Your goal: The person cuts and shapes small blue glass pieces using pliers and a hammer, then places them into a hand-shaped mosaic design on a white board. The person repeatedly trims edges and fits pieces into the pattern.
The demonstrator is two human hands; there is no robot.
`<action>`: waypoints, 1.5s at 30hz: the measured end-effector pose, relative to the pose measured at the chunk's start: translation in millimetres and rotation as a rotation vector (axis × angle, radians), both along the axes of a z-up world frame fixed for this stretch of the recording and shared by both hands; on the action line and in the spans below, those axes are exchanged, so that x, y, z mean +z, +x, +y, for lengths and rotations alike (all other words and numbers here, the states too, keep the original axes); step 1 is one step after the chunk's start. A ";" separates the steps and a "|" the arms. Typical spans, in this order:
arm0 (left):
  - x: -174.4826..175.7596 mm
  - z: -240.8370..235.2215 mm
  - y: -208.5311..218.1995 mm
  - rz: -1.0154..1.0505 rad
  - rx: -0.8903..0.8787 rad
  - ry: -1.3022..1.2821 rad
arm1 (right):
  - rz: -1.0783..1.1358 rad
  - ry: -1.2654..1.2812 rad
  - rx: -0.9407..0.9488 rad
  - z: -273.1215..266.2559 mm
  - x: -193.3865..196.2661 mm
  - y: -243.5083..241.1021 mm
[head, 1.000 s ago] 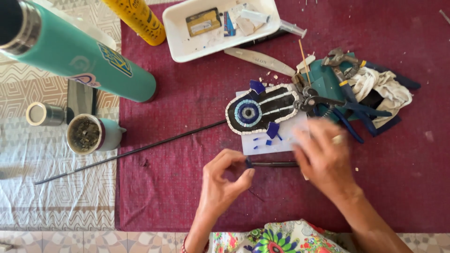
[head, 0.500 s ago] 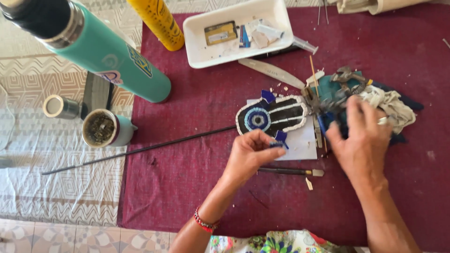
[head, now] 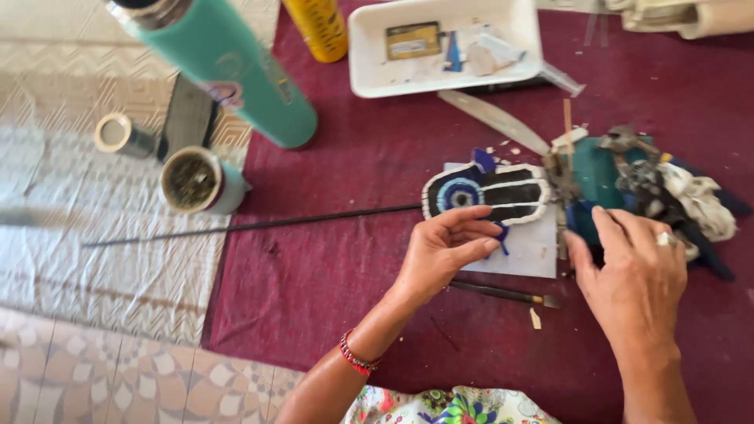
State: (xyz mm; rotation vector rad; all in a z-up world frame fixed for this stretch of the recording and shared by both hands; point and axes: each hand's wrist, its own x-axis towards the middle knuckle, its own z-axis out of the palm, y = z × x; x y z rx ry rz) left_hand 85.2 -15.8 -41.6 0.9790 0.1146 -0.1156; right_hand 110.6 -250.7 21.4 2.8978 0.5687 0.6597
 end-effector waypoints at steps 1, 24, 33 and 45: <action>6.4 2.3 -0.8 0.000 0.015 0.001 | 0.000 0.001 0.015 3.6 -1.3 -0.8; 38.5 16.9 -12.0 -0.256 -0.138 0.118 | 0.586 1.286 0.136 8.5 -1.5 -7.6; 32.2 16.1 -9.6 -0.272 -0.122 0.101 | 1.344 1.636 0.214 10.2 23.8 0.9; 17.2 13.2 -6.0 -0.309 -0.084 -0.079 | 0.621 0.955 0.098 4.8 -1.1 -13.7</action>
